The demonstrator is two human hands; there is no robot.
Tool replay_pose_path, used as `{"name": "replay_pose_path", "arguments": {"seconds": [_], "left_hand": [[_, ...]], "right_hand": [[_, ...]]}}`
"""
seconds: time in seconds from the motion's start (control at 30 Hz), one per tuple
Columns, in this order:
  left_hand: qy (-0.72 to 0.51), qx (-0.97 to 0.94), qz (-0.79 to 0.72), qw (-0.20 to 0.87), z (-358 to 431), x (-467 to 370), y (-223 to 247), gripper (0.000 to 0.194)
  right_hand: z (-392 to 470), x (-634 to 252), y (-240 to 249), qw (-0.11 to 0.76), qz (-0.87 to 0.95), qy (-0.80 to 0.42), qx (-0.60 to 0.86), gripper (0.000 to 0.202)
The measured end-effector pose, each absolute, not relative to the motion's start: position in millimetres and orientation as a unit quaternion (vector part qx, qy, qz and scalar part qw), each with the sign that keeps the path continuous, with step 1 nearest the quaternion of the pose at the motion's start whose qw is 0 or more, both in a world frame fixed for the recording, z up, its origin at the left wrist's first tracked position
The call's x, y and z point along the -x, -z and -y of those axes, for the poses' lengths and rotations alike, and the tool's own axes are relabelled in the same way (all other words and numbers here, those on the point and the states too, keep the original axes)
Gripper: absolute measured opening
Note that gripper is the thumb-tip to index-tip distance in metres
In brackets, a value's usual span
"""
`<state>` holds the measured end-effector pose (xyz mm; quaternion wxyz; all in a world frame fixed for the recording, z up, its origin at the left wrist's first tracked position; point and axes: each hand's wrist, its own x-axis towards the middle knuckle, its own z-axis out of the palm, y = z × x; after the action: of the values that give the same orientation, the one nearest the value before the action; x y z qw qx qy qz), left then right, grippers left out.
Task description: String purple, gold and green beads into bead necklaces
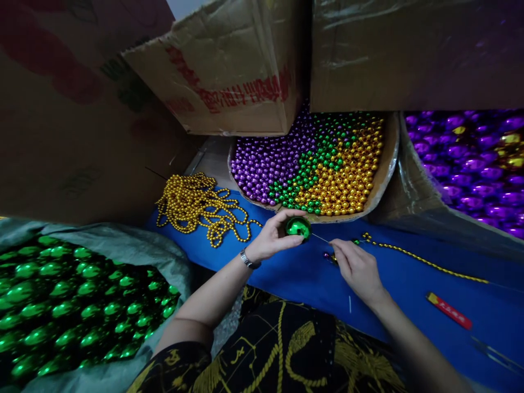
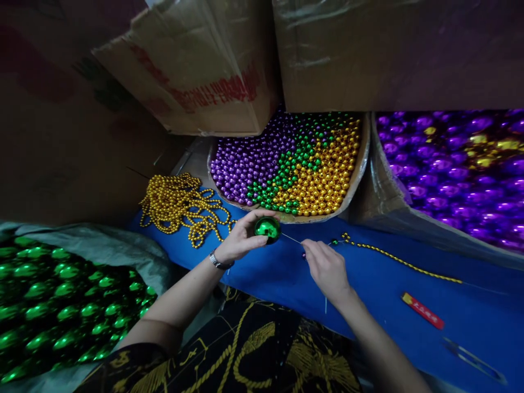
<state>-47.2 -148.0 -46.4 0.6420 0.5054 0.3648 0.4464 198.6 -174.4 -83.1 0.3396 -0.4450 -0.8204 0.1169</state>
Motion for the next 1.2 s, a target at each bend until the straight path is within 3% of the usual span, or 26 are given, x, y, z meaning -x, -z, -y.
{"name": "replay_pose_path", "arguments": {"seconds": [0.13,0.87,1.2], "left_hand": [[-0.431,-0.45,-0.349,0.7,149,41,47,0.055],[-0.441,-0.419,-0.371,0.701,147,31,41,0.052],[-0.379,-0.552,-0.339,0.661,139,34,30,0.057]], "right_hand": [[175,-199,84,0.356,0.799,-0.196,0.444,0.015],[175,-205,88,0.357,0.807,-0.154,0.445,0.016],[178,-200,86,0.356,0.77,-0.227,0.479,0.02]]}}
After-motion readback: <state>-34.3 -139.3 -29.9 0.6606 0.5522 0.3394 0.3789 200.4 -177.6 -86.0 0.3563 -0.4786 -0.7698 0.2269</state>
